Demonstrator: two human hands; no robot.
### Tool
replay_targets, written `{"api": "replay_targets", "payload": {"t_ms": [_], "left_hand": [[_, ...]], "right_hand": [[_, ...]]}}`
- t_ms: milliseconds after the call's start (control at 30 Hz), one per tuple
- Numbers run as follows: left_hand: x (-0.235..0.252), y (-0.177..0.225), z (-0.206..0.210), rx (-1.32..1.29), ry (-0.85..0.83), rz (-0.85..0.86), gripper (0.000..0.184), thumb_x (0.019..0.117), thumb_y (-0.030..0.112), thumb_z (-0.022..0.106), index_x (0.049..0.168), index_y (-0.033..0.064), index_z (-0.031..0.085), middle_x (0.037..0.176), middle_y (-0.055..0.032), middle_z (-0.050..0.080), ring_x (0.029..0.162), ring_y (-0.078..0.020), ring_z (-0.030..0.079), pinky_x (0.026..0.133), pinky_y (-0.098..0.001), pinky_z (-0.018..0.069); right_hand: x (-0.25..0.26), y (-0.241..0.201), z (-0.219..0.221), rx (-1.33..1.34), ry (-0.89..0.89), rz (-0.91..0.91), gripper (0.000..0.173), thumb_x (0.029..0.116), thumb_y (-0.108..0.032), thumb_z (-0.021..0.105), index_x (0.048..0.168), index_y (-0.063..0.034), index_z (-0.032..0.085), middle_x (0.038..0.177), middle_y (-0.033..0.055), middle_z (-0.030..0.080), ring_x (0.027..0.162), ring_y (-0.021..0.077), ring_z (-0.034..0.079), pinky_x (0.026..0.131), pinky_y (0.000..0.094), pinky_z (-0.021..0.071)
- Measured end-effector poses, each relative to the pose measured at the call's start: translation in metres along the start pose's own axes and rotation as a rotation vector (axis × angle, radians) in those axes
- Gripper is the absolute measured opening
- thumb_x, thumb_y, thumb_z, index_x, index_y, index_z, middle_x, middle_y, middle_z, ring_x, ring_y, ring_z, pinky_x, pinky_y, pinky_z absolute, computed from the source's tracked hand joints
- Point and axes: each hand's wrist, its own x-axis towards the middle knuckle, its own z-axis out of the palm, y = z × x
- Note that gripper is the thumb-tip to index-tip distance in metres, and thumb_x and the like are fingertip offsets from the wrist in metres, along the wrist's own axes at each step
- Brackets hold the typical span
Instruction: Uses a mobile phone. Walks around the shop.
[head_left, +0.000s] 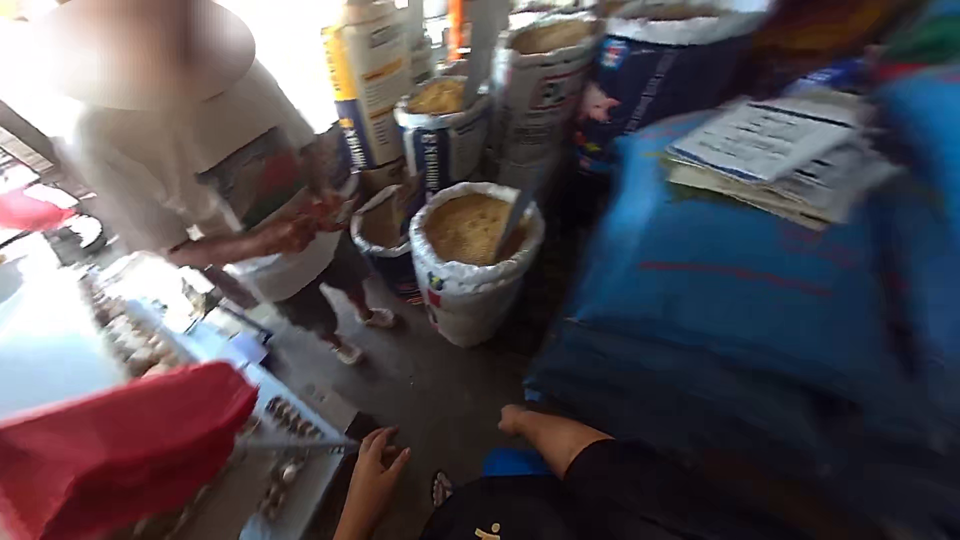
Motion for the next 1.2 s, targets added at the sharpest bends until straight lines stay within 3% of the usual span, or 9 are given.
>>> {"api": "replay_targets", "payload": {"t_ms": [100,167,233,367,533,700,900,1033,1200], "left_hand": [[0.045,0.0,-0.006,0.186,-0.291,-0.014,0.052,0.0987,0.032,0.07,0.142,0.0055,0.059,0.146,-0.0225,0.054,0.122,-0.0331,0.064,0.105,-0.0477,0.0522],[0.069,0.007,-0.005,0.225,-0.442,-0.002,0.054,0.0996,0.035,0.068,0.143,0.0054,0.058,0.145,-0.0223,0.056,0.124,-0.0344,0.062,0.107,-0.0504,0.0498],[0.098,0.018,-0.005,0.224,-0.551,0.01,0.054,0.1007,0.035,0.066,0.145,0.0049,0.056,0.146,-0.0209,0.055,0.125,-0.033,0.063,0.108,-0.0498,0.0502],[0.161,0.045,0.001,0.23,-0.633,0.034,0.054,0.1024,0.035,0.063,0.144,0.0018,0.055,0.145,-0.0227,0.056,0.129,-0.0344,0.06,0.111,-0.0512,0.0463],[0.249,0.049,0.0,0.292,-0.606,0.069,0.053,0.1034,0.034,0.062,0.142,-0.001,0.057,0.142,-0.0261,0.058,0.132,-0.0395,0.057,0.113,-0.0574,0.0416],[0.332,0.021,-0.026,0.342,-0.518,-0.121,0.054,0.1032,0.038,0.061,0.141,-0.0003,0.058,0.138,-0.0263,0.061,0.131,-0.0401,0.057,0.111,-0.0603,0.042],[0.401,-0.043,-0.096,0.392,-0.422,-0.341,0.05,0.1025,0.039,0.059,0.135,0.0013,0.063,0.135,-0.0254,0.062,0.13,-0.0407,0.058,0.109,-0.0626,0.0431],[0.442,-0.092,-0.163,0.485,-0.476,-0.481,0.052,0.1046,0.04,0.055,0.132,-0.004,0.062,0.137,-0.0281,0.06,0.131,-0.0417,0.056,0.109,-0.0622,0.0422],[0.5,-0.144,-0.269,0.554,-0.489,-0.442,0.05,0.1033,0.034,0.06,0.137,-0.0022,0.059,0.137,-0.0284,0.06,0.131,-0.0437,0.056,0.108,-0.0639,0.0431]], "right_hand": [[-0.013,0.02,-0.008,0.582,0.148,0.151,0.049,0.1101,-0.029,0.043,0.138,0.0096,0.056,0.141,0.0244,0.058,0.129,0.0298,0.058,0.111,0.0469,0.0442],[-0.042,0.011,-0.022,1.186,0.242,0.251,0.045,0.112,-0.031,0.039,0.14,0.0016,0.052,0.124,0.0178,0.061,0.097,0.0212,0.06,0.086,0.0366,0.049],[-0.056,-0.005,-0.049,1.428,0.278,0.282,0.042,0.1116,-0.033,0.04,0.138,-0.0025,0.053,0.12,0.0151,0.061,0.091,0.019,0.059,0.08,0.0351,0.049],[-0.044,-0.036,-0.106,1.407,0.37,0.216,0.038,0.1111,-0.027,0.044,0.137,-0.0018,0.055,0.122,0.0127,0.062,0.092,0.0168,0.057,0.08,0.0337,0.0461],[0.011,-0.099,-0.152,1.549,0.268,0.139,0.021,0.1079,-0.024,0.046,0.105,-0.0068,0.058,0.082,0.0026,0.054,0.063,0.0101,0.049,0.056,0.0256,0.0418],[0.058,-0.165,-0.192,1.37,0.068,0.076,0.025,0.1082,-0.022,0.047,0.117,-0.0035,0.06,0.098,0.0075,0.061,0.081,0.0151,0.056,0.072,0.0323,0.0475],[0.092,-0.258,-0.25,1.301,-0.01,0.006,0.029,0.1096,-0.022,0.046,0.125,-0.0007,0.058,0.106,0.0104,0.062,0.085,0.0156,0.058,0.076,0.0318,0.0482],[0.128,-0.319,-0.283,1.336,-0.017,0.04,0.022,0.1079,-0.021,0.047,0.116,-0.004,0.06,0.097,0.0066,0.06,0.078,0.0133,0.057,0.069,0.029,0.0479],[0.176,-0.403,-0.341,1.524,0.09,0.099,0.018,0.1068,-0.022,0.047,0.106,-0.0077,0.059,0.087,0.0029,0.058,0.068,0.0102,0.054,0.06,0.0252,0.0447]]}}
